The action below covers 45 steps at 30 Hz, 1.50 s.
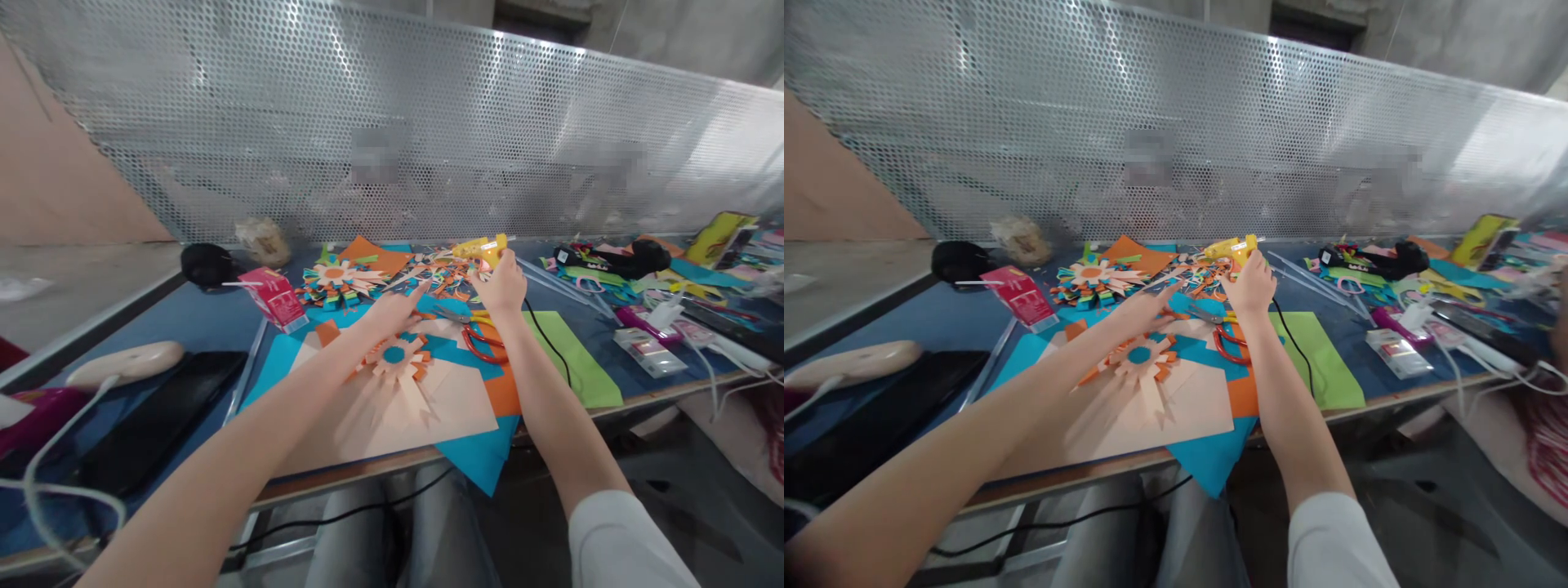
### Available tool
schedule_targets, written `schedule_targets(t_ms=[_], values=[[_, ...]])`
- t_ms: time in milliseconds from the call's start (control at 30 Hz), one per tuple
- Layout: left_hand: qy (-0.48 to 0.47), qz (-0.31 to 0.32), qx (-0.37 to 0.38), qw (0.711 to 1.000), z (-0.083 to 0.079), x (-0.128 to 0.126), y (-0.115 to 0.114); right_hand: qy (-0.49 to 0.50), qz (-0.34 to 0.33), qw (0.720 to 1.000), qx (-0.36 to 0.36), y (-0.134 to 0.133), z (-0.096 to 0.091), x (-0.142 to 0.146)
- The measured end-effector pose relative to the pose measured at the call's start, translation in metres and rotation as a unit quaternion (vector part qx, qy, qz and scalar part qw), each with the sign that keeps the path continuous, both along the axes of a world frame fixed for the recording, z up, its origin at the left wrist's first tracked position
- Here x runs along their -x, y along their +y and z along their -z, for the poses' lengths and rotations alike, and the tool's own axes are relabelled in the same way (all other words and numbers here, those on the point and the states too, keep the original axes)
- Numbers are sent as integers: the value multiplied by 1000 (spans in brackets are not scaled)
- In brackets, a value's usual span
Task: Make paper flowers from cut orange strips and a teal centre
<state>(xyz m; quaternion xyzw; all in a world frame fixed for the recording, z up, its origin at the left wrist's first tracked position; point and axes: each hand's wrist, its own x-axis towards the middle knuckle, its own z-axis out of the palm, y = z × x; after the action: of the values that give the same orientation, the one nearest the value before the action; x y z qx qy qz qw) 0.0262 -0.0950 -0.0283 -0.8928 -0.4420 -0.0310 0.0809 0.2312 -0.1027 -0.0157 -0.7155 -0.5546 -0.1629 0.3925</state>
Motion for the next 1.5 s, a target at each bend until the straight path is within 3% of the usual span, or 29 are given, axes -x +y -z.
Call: schedule_targets(t_ms=[333,500,600,700,800,900,967,1067,1200,1500], values=[[37,-44,-11,998,-1,-7,-6,-4,8,1000,11,0,0,0],[-100,-42,-6,994,4,13,-1,-13,-6,1000,-2,4,5,1],[-239,-26,11,971,5,27,1,-14,-30,999,-6,3,5,4],[-432,-51,74,897,6,37,-2,-17,-66,997,-21,0,3,7],[-604,-100,191,767,8,45,-11,-34,-111,992,-48,-4,3,13],[-705,-119,292,636,13,50,-20,-64,-151,985,-54,-9,4,24],[-735,-119,326,582,15,51,-25,-89,-169,981,-46,-14,5,33],[-758,-120,347,540,15,52,-27,-125,-178,975,-43,-19,5,44],[-760,-118,337,543,15,53,-27,-154,-180,971,-24,-19,7,50],[-725,-120,301,608,12,51,-35,-192,-189,963,7,-21,9,54]])
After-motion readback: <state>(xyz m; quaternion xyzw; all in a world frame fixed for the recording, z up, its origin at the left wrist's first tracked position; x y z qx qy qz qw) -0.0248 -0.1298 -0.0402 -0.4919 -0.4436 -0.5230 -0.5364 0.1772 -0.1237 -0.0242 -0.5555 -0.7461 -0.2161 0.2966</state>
